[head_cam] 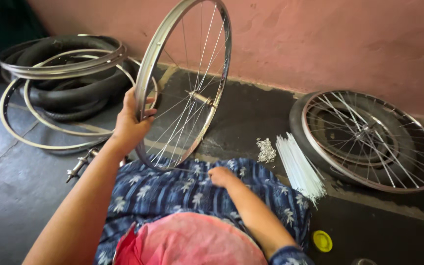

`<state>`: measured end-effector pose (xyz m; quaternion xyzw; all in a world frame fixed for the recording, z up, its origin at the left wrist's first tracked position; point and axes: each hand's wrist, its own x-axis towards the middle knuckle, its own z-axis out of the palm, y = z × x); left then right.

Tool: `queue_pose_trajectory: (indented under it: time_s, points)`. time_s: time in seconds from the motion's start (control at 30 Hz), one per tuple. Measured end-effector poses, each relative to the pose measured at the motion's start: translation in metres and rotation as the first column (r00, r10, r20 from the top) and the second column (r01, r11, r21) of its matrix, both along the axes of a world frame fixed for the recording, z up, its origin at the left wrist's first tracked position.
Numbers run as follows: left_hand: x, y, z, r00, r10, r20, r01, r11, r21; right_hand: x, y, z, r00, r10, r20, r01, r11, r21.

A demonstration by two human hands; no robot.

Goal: The person sits on the floor and laces a bicycle wheel, threading spokes one at a time through the hub and into the rim holes, rotating the wheel as they work. They repeatedly take new spokes from a bundle on the floor and press each spoke head into the hub flange before guiding it to the rim.

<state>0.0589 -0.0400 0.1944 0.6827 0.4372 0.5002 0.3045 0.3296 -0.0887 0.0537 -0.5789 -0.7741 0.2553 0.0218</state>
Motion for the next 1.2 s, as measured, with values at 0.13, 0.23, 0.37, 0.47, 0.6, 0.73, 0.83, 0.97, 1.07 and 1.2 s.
queue_pose_trajectory:
  time_s: [0.13, 0.23, 0.37, 0.47, 0.6, 0.73, 0.83, 0.97, 1.07, 1.2]
  points:
    - [-0.001, 0.016, 0.011, 0.997, -0.022, 0.068, 0.028, 0.995, -0.097, -0.001, -0.006, 0.001, 0.992, 0.025, -0.120, -0.017, 0.997, 0.074]
    - [-0.008, 0.021, 0.007, 0.994, -0.046, 0.104, 0.057, 0.992, -0.114, -0.003, -0.002, 0.002, 0.998, -0.046, -0.037, 0.047, 0.999, 0.004]
    - [-0.023, 0.022, -0.002, 0.989, -0.075, 0.125, 0.087, 0.992, -0.091, -0.003, 0.006, -0.004, 0.997, -0.034, -0.065, 0.038, 0.997, 0.061]
    - [-0.031, 0.022, -0.003, 0.987, -0.098, 0.127, 0.108, 0.991, -0.075, 0.001, 0.010, -0.018, 0.991, -0.052, -0.123, 0.066, 0.992, 0.109]
    - [-0.037, 0.017, -0.006, 0.996, -0.050, 0.079, 0.057, 0.994, -0.093, 0.011, 0.014, -0.042, 0.800, -0.073, -0.596, 0.221, 0.959, 0.179]
    - [-0.043, 0.014, -0.015, 0.993, -0.003, 0.121, 0.017, 0.994, -0.111, 0.031, 0.019, -0.056, 0.440, -0.223, -0.870, 0.421, 0.907, -0.020]
    - [-0.051, 0.012, -0.023, 0.985, -0.029, 0.173, 0.047, 0.994, -0.100, 0.049, 0.022, -0.047, 0.184, -0.265, -0.946, 0.465, 0.872, -0.154]
    - [-0.058, 0.005, -0.034, 0.977, -0.046, 0.210, 0.067, 0.993, -0.097, 0.061, 0.031, -0.017, -0.012, -0.242, -0.970, 0.554, 0.806, -0.208]
    - [-0.061, -0.006, -0.046, 0.983, -0.013, 0.182, 0.030, 0.995, -0.093, 0.061, 0.041, 0.008, -0.170, -0.125, -0.978, 0.523, 0.829, -0.197]
    - [-0.066, -0.015, -0.062, 0.964, -0.026, 0.264, 0.043, 0.997, -0.058, 0.053, 0.064, 0.031, -0.365, -0.040, -0.930, 0.444, 0.871, -0.211]
